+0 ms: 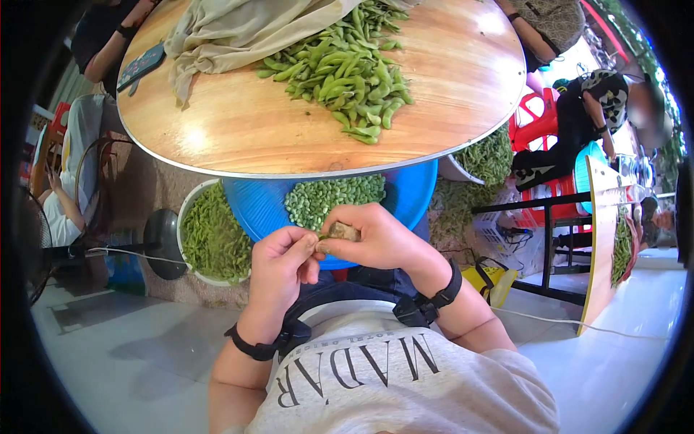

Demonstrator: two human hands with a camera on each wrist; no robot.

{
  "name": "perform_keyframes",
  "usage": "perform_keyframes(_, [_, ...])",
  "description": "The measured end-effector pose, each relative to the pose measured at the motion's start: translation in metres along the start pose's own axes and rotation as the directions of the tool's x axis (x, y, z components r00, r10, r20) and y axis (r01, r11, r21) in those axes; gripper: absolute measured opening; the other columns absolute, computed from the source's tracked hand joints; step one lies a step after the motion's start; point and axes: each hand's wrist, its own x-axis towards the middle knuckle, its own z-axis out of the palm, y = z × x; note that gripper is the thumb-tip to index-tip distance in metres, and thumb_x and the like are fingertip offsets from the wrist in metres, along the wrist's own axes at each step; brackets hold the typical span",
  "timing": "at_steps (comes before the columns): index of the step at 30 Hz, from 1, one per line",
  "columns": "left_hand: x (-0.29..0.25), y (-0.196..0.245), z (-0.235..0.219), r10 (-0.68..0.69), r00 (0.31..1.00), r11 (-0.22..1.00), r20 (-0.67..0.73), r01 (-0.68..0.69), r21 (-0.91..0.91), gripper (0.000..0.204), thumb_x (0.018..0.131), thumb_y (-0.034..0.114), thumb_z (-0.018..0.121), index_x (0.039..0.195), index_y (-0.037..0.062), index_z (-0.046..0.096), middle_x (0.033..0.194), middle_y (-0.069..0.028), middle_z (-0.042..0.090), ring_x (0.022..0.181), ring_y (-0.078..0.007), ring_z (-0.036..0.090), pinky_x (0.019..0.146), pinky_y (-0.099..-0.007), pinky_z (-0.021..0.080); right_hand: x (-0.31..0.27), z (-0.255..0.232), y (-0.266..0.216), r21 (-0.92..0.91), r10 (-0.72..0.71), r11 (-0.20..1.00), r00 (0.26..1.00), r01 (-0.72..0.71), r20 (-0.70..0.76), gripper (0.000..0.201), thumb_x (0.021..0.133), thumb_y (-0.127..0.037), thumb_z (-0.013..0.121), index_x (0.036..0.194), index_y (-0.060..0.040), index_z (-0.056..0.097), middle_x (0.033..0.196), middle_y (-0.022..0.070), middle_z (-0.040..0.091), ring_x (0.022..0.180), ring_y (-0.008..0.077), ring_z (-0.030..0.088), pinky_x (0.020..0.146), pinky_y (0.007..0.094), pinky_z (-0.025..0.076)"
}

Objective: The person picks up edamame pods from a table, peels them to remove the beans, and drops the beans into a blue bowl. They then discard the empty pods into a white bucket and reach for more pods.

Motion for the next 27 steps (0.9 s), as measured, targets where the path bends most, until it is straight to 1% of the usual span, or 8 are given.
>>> perform_keyframes(4, [-0.003,0.004,0.0,0.132,0.988,0.928,-0.075,-0.097,0.358,0.007,0.08,0.005,0.059,0.083,-0.0011,0.059,0.067,-0.0072,0.058,0.045,-0.0087,0.047,0.041,-0.02,0.037,0.001,-0.001,0.004,-0.07,-0.045,0.997,0.999,0.043,-0.028,0.015,0.071,-0.006,0.059,0.085,-0.0004,0.059,0.073,0.0105,0.059,0.064,0.0146,0.055,0.057,0.0269,0.044])
perform_keyframes(6, [-0.001,0.005,-0.019,0.502,0.865,0.59,0.001,-0.343,0.731,0.009,0.076,0.003,0.063,0.084,0.0005,0.061,0.068,-0.0051,0.057,0.055,-0.0107,0.051,0.048,-0.0225,0.04,0.002,-0.003,0.017,-0.191,-0.214,0.962,0.972,0.194,-0.093,0.017,0.07,-0.005,0.058,0.086,0.0001,0.06,0.078,0.0133,0.06,0.066,0.0209,0.057,0.059,0.0299,0.045])
perform_keyframes(7, [-0.003,0.017,-0.026,0.602,0.797,0.4,0.043,-0.348,0.848,0.013,0.072,0.001,0.065,0.085,0.0021,0.062,0.072,-0.005,0.055,0.064,-0.0118,0.053,0.054,-0.0241,0.042,-0.001,-0.007,0.022,-0.275,-0.207,0.947,0.971,0.168,-0.117,0.018,0.069,-0.006,0.058,0.086,-0.0006,0.06,0.08,0.0154,0.059,0.07,0.0256,0.057,0.062,0.0329,0.046])
perform_keyframes(10, [-0.006,0.047,-0.039,0.624,0.781,-0.017,0.014,-0.004,1.0,0.024,0.069,-0.003,0.065,0.092,0.0021,0.062,0.081,-0.0055,0.054,0.063,-0.0085,0.049,0.05,-0.0202,0.04,-0.012,-0.023,0.03,-0.402,-0.138,0.913,0.977,0.063,-0.16,0.019,0.07,-0.01,0.056,0.087,-0.002,0.06,0.085,0.0193,0.058,0.078,0.0349,0.056,0.068,0.0393,0.046])
perform_keyframes(13, [0.008,0.06,-0.012,0.639,0.764,0.134,0.092,-0.228,0.964,0.025,0.069,-0.004,0.063,0.093,0.0018,0.062,0.083,-0.0065,0.054,0.065,-0.0122,0.052,0.052,-0.0222,0.042,-0.012,-0.032,0.028,-0.314,-0.074,0.949,0.989,0.029,-0.132,0.018,0.074,-0.012,0.057,0.088,-0.0011,0.06,0.083,0.0178,0.056,0.075,0.0332,0.055,0.066,0.0381,0.045])
perform_keyframes(17, [0.052,0.062,0.067,0.66,0.593,-0.027,0.462,-0.596,0.803,0.02,0.07,0.002,0.063,0.09,0.0043,0.061,0.084,-0.0109,0.056,0.07,-0.0267,0.057,0.058,-0.0328,0.046,-0.013,-0.038,0.019,-0.184,-0.129,0.977,0.984,0.106,-0.119,0.016,0.079,-0.015,0.057,0.086,0.0003,0.058,0.079,0.0167,0.054,0.073,0.0327,0.054,0.065,0.0365,0.044])
perform_keyframes(23, [0.104,0.046,0.093,0.526,0.684,-0.164,0.505,-0.501,0.85,0.016,0.068,-0.001,0.063,0.084,0.0005,0.06,0.078,-0.0114,0.055,0.069,-0.0243,0.057,0.059,-0.0314,0.045,-0.035,-0.062,0.026,-0.063,-0.15,0.988,0.975,0.142,-0.165,0.017,0.081,-0.014,0.056,0.089,0.0006,0.058,0.076,0.0144,0.053,0.071,0.029,0.054,0.064,0.0342,0.044])
perform_keyframes(27, [0.109,0.046,0.091,0.528,0.711,-0.032,0.465,-0.53,0.847,0.012,0.071,-0.001,0.061,0.082,0.0006,0.059,0.071,-0.0072,0.052,0.059,-0.0157,0.053,0.052,-0.026,0.042,-0.037,-0.079,0.026,0.015,-0.185,0.981,0.961,0.192,-0.205,0.018,0.085,-0.015,0.051,0.093,0.0,0.058,0.072,0.009,0.054,0.066,0.0175,0.053,0.06,0.028,0.043])
